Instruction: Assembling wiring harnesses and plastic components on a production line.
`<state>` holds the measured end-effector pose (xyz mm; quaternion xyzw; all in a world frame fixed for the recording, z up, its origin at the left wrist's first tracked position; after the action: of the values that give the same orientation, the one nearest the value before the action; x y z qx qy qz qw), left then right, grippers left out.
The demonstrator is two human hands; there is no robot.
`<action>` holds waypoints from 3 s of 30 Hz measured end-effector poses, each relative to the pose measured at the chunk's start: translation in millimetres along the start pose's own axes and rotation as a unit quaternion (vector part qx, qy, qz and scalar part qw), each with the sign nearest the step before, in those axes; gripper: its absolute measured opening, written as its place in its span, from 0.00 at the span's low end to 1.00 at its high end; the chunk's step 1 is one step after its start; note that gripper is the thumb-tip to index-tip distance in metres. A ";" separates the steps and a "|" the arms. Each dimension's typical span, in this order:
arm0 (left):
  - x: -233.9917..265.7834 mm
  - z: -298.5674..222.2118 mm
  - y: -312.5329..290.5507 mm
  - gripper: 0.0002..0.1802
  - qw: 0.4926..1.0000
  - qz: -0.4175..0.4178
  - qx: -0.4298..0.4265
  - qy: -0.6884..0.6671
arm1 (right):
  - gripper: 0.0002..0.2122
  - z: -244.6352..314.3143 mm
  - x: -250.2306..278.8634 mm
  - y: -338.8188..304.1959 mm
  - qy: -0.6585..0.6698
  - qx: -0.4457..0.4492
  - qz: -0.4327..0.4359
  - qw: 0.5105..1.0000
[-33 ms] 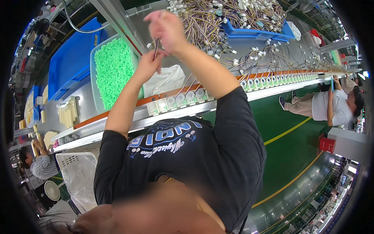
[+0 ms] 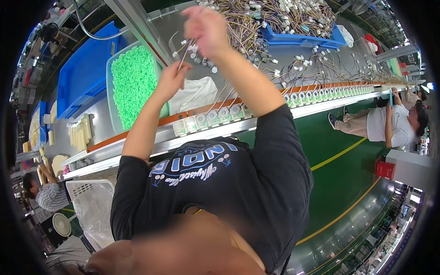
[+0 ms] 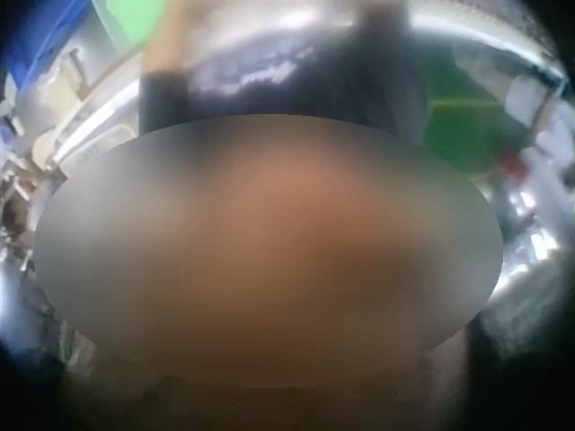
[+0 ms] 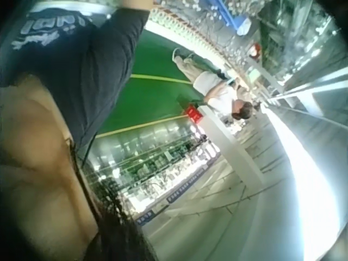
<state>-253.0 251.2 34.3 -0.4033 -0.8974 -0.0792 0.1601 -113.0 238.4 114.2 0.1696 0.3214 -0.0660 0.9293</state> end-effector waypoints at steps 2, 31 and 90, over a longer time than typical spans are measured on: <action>17.7 17.7 -20.1 0.09 0.995 -0.056 -0.035 0.076 | 0.10 36.5 30.6 5.0 0.041 0.034 -0.017 0.998; -27.3 26.3 -60.0 0.11 0.980 -0.015 0.071 -0.187 | 0.07 -78.0 21.1 -116.0 -0.495 -0.288 0.152 0.806; -26.6 34.6 -125.7 0.25 0.963 -0.011 -0.190 0.189 | 0.09 -96.9 -9.0 -154.5 -0.695 -0.047 0.404 0.593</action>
<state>-338.4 158.8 -9.1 -0.3940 -0.8238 -0.3245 0.2465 -211.5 128.9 6.3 0.1404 -0.5208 0.2337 0.8090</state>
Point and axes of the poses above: each hand's wrist, its own y-axis towards the middle knuckle, its own x-axis out of the back of the hand, z = x × y, the point moved 4 cm from there along y, towards the middle knuckle, and after that the axes turned 7 degrees about -x, right-handed, at the moved point
